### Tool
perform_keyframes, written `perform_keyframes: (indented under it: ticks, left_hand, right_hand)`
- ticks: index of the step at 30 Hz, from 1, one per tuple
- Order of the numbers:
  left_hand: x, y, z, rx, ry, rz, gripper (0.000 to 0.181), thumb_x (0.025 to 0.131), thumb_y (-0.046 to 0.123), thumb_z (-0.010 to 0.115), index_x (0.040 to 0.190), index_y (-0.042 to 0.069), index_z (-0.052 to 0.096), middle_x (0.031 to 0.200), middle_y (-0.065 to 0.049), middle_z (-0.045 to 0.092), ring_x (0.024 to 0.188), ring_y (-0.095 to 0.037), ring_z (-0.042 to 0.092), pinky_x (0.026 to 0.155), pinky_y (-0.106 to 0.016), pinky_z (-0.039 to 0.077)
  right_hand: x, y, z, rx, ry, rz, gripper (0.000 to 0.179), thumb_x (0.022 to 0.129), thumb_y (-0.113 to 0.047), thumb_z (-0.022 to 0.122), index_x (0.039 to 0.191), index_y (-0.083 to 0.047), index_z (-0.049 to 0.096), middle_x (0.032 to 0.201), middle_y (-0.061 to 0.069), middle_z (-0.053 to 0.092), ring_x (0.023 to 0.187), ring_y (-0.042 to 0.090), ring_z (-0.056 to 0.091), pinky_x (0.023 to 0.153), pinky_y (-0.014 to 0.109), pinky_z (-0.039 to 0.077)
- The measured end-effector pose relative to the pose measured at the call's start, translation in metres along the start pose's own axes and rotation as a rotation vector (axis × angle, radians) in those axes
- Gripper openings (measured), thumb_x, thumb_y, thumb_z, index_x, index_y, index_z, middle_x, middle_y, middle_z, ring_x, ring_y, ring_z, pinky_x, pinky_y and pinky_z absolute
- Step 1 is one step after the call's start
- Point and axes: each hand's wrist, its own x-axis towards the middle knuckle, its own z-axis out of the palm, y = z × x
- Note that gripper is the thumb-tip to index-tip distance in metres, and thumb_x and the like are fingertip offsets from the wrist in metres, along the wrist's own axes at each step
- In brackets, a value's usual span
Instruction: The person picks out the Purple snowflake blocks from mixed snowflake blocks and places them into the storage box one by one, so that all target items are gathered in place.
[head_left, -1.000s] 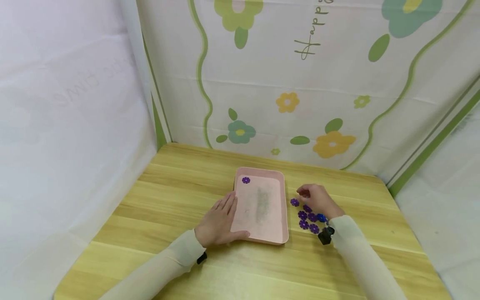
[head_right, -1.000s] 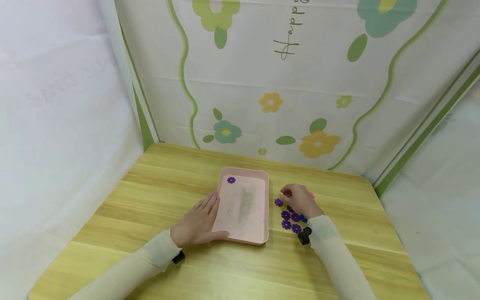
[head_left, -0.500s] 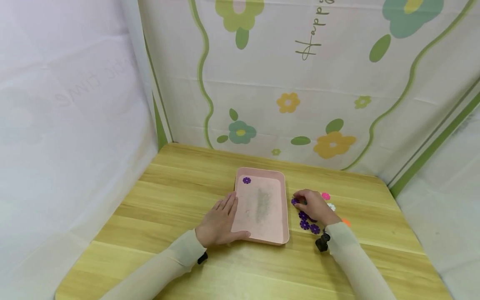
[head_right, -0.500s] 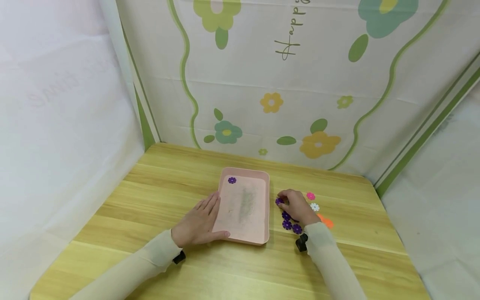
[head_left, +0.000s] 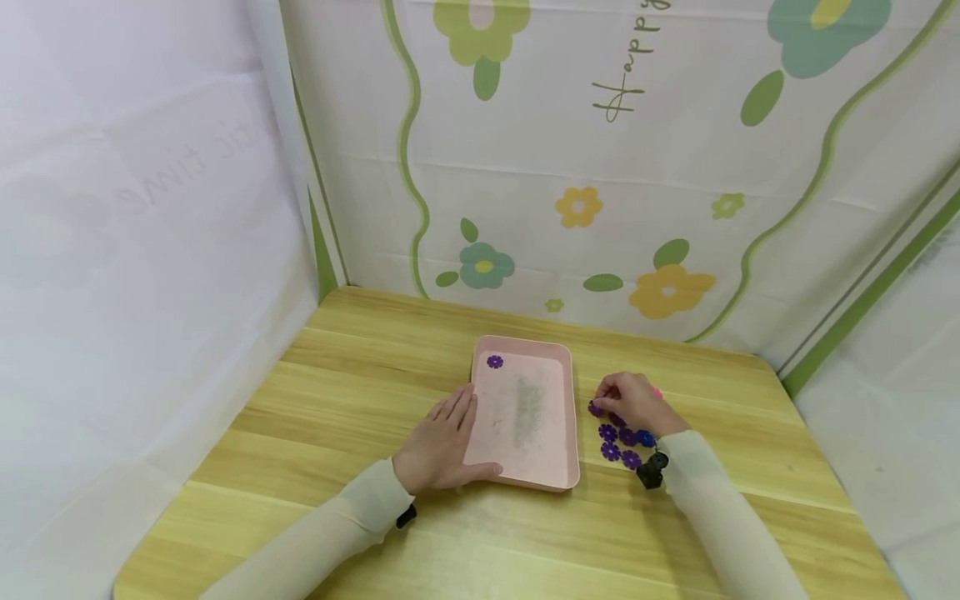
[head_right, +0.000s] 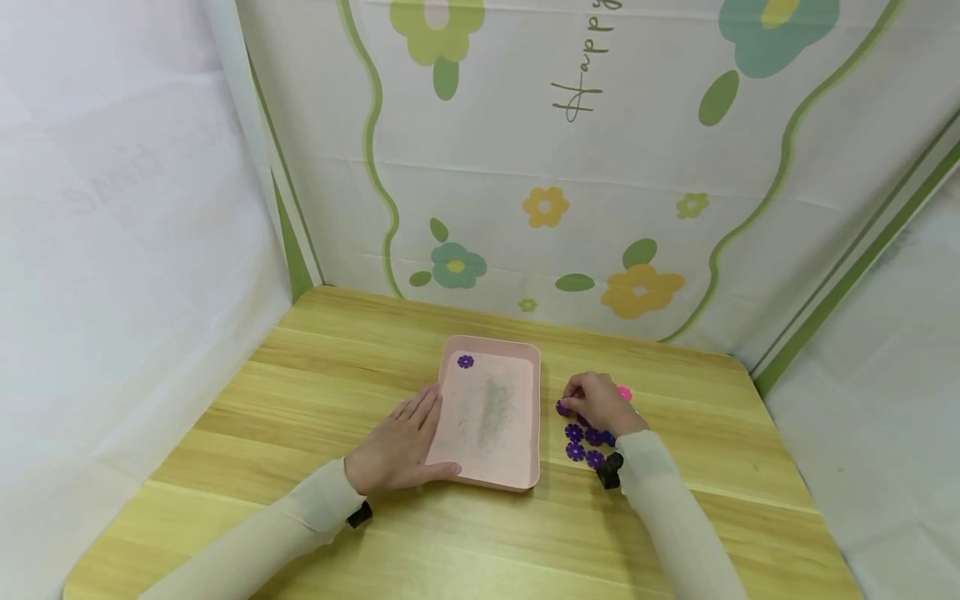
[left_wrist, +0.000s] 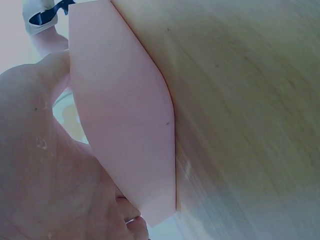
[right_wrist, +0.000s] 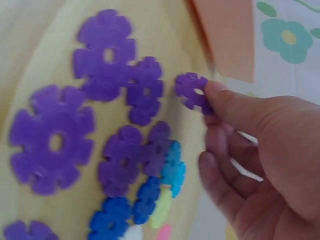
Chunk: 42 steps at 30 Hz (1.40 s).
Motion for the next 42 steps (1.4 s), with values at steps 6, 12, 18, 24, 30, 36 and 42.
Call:
perform_keyframes:
  ticks: [6, 12, 18, 24, 30, 36, 42]
  left_hand:
    - [0.0, -0.001, 0.002, -0.012, 0.012, 0.009, 0.114, 0.095, 0.08, 0.052, 0.163, -0.008, 0.026, 0.175, -0.025, 0.021, 0.163, -0.038, 0.026, 0.13, -0.052, 0.031]
    - [0.003, -0.003, 0.008, 0.002, 0.023, 0.01, 0.115, 0.094, 0.082, 0.049, 0.164, -0.007, 0.025, 0.175, -0.024, 0.02, 0.163, -0.036, 0.025, 0.131, -0.051, 0.03]
    - [0.0, -0.004, 0.004, 0.014, 0.024, 0.012, 0.115, 0.094, 0.082, 0.049, 0.164, -0.007, 0.026, 0.175, -0.024, 0.021, 0.163, -0.037, 0.026, 0.131, -0.051, 0.031]
    - [0.0, -0.002, -0.002, 0.014, 0.001, 0.006, 0.114, 0.095, 0.082, 0.048, 0.164, -0.007, 0.027, 0.175, -0.024, 0.021, 0.163, -0.036, 0.026, 0.131, -0.049, 0.031]
    - [-0.001, -0.001, -0.004, 0.01, -0.003, 0.004, 0.114, 0.095, 0.082, 0.047, 0.164, -0.006, 0.027, 0.175, -0.024, 0.021, 0.163, -0.037, 0.026, 0.131, -0.048, 0.031]
    - [-0.001, -0.002, -0.003, 0.032, 0.0, 0.016, 0.114, 0.095, 0.081, 0.049, 0.163, -0.007, 0.027, 0.175, -0.025, 0.021, 0.163, -0.037, 0.026, 0.13, -0.05, 0.032]
    - [0.0, -0.001, -0.002, 0.056, 0.005, 0.012, 0.115, 0.094, 0.083, 0.048, 0.163, -0.007, 0.029, 0.175, -0.023, 0.023, 0.162, -0.035, 0.028, 0.13, -0.049, 0.033]
  right_hand:
    - [-0.002, -0.008, -0.016, 0.076, -0.02, 0.078, 0.016, 0.104, -0.015, 0.068, 0.097, -0.005, 0.078, 0.089, 0.014, 0.076, 0.071, 0.02, 0.062, 0.062, 0.029, 0.05]
    - [0.001, -0.024, -0.032, 0.135, -0.023, 0.097, 0.02, 0.106, -0.022, 0.066, 0.101, -0.008, 0.079, 0.101, 0.018, 0.078, 0.088, 0.033, 0.071, 0.071, 0.032, 0.056]
    - [0.02, -0.053, -0.033, 0.153, -0.03, 0.074, 0.02, 0.105, -0.023, 0.067, 0.102, -0.009, 0.08, 0.099, 0.015, 0.078, 0.086, 0.028, 0.069, 0.07, 0.031, 0.054]
    - [0.041, -0.087, -0.017, 0.186, -0.065, 0.029, 0.019, 0.105, -0.018, 0.067, 0.1, -0.005, 0.08, 0.099, 0.016, 0.078, 0.088, 0.029, 0.07, 0.07, 0.028, 0.052]
    - [0.067, -0.109, 0.008, 0.227, -0.095, 0.05, 0.016, 0.104, -0.018, 0.069, 0.099, -0.008, 0.081, 0.098, 0.008, 0.079, 0.089, 0.022, 0.069, 0.075, 0.027, 0.056]
    - [0.084, -0.119, 0.032, 0.238, -0.068, 0.108, 0.017, 0.102, -0.019, 0.071, 0.096, -0.009, 0.083, 0.098, 0.008, 0.08, 0.082, 0.015, 0.066, 0.072, 0.024, 0.053]
    - [0.093, -0.122, 0.047, 0.274, -0.052, 0.109, 0.017, 0.103, -0.015, 0.07, 0.102, -0.003, 0.083, 0.098, 0.012, 0.081, 0.076, 0.012, 0.062, 0.067, 0.021, 0.049]
